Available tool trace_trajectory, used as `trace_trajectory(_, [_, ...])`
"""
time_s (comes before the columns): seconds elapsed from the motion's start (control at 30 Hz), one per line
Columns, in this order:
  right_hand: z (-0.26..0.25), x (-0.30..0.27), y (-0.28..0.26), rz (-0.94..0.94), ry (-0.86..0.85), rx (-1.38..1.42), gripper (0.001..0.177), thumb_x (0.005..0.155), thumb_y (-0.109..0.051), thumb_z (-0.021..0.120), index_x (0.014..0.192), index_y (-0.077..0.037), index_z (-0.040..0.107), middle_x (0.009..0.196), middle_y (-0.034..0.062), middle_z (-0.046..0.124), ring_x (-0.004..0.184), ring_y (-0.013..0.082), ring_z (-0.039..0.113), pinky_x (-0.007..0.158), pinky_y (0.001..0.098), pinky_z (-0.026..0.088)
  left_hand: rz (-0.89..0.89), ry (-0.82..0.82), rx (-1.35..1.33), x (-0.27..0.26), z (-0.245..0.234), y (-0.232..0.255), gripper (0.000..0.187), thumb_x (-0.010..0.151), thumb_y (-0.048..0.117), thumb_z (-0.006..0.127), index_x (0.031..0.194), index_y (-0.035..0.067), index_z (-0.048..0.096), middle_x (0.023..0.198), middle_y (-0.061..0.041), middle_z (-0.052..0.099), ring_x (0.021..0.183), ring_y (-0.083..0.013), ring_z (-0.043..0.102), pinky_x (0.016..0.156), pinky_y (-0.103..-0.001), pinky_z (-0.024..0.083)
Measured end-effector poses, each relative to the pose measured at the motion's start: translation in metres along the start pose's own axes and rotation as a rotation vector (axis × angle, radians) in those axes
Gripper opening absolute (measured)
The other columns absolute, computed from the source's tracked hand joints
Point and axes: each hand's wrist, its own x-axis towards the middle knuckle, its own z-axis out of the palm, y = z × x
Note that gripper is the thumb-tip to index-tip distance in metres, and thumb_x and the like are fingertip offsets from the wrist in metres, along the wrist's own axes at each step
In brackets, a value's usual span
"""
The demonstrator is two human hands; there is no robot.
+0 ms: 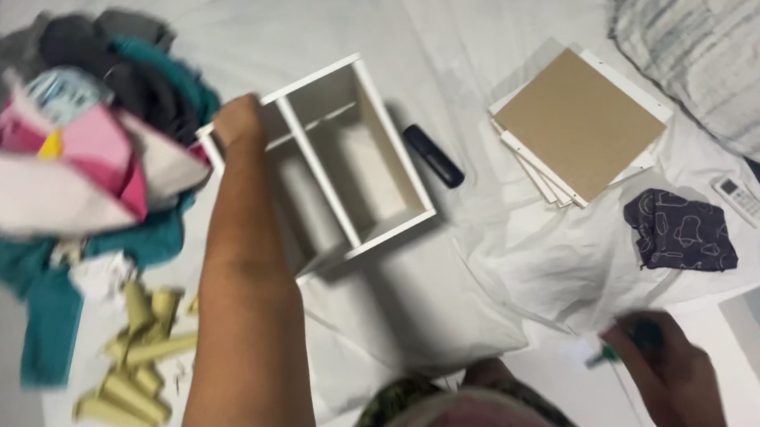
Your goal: The person assembles a small white cabinet on a bed using a green screwdriver. They insert plastic dowels into pre-drilled holes in the cabinet panels and then drive screws to secure the pieces together.
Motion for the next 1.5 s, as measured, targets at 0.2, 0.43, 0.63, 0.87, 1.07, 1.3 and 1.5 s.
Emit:
trace_trajectory(0.2, [0.015,-0.005,0.029,0.084,-0.014,-0.034,0.032,0.086,-0.024,0.078,0.11,-0.006,0.067,0.083,0.0092,0.074,0.073,0.0193,0.079,0.069,0.0329,0.06,-0.1,-0.158,0.049,0.042,0.041,-0.008,0.026,0.1,0.015,0.051,0.118,0.017,0.07,0.121,-0.014,0.071,0.115,-0.0354,0.065,0.094,-0.052,0.046])
trace_trajectory(0.43, [0.042,-0.006,-0.029,0.191,-0.075,0.092,0.027,0.089,-0.016,0.074,0.112,-0.005,0.067,0.09,0.0125,0.075,0.076,0.0177,0.074,0.06,0.036,0.058,-0.107,-0.303,0.031,0.059,0.047,-0.003,0.028,0.106,0.014,0.05,0.132,0.014,0.061,0.128,-0.015,0.066,0.122,-0.0407,0.059,0.103,-0.067,0.034])
trace_trajectory(0.63, [0.083,-0.002,-0.073,-0.212,-0.138,0.451,0.026,0.09,-0.003,0.069,0.109,-0.002,0.052,0.121,0.0144,0.073,0.103,0.0157,0.074,0.082,0.0276,0.06,-0.059,-0.37,-0.008,0.051,0.031,-0.009,0.052,0.091,0.008,0.07,0.137,0.014,0.048,0.139,-0.017,0.055,0.132,-0.0431,0.048,0.106,-0.063,0.032])
trace_trajectory(0.87, [0.107,-0.016,-0.085,-0.14,-0.269,0.577,0.02,0.091,0.002,0.063,0.104,-0.002,0.048,0.13,0.0172,0.069,0.109,0.0201,0.076,0.089,0.0292,0.063,0.015,-0.374,0.06,0.055,0.028,-0.011,0.047,0.084,-0.001,0.071,0.127,0.012,0.059,0.125,-0.015,0.066,0.12,-0.0385,0.06,0.098,-0.054,0.045])
trace_trajectory(1.07, [0.094,-0.021,-0.078,-0.202,-0.207,0.549,0.022,0.09,0.001,0.066,0.104,-0.001,0.049,0.127,0.0179,0.07,0.107,0.0203,0.076,0.088,0.0291,0.063,0.137,-0.149,0.001,0.044,0.024,-0.014,0.026,0.085,0.002,0.065,0.107,0.015,0.071,0.101,-0.016,0.074,0.098,-0.0375,0.07,0.079,-0.048,0.055])
trace_trajectory(1.3, [0.057,0.004,-0.08,-0.203,-0.023,0.616,0.03,0.089,0.011,0.068,0.114,0.004,0.052,0.125,0.0222,0.07,0.108,0.0253,0.071,0.091,0.0335,0.061,0.291,0.163,0.041,-0.037,-0.024,-0.005,0.008,0.093,0.011,0.063,0.089,0.014,0.07,0.086,-0.013,0.073,0.08,-0.0326,0.071,0.07,-0.045,0.054])
trace_trajectory(1.5, [0.024,0.048,-0.083,-0.484,0.062,0.807,0.028,0.1,0.007,0.059,0.124,0.004,0.046,0.125,0.0229,0.067,0.097,0.0249,0.073,0.088,0.0348,0.062,0.234,0.399,-0.107,-0.188,-0.118,0.037,0.028,0.084,0.008,0.065,0.107,0.015,0.079,0.077,-0.012,0.068,0.075,-0.029,0.064,0.072,-0.045,0.051])
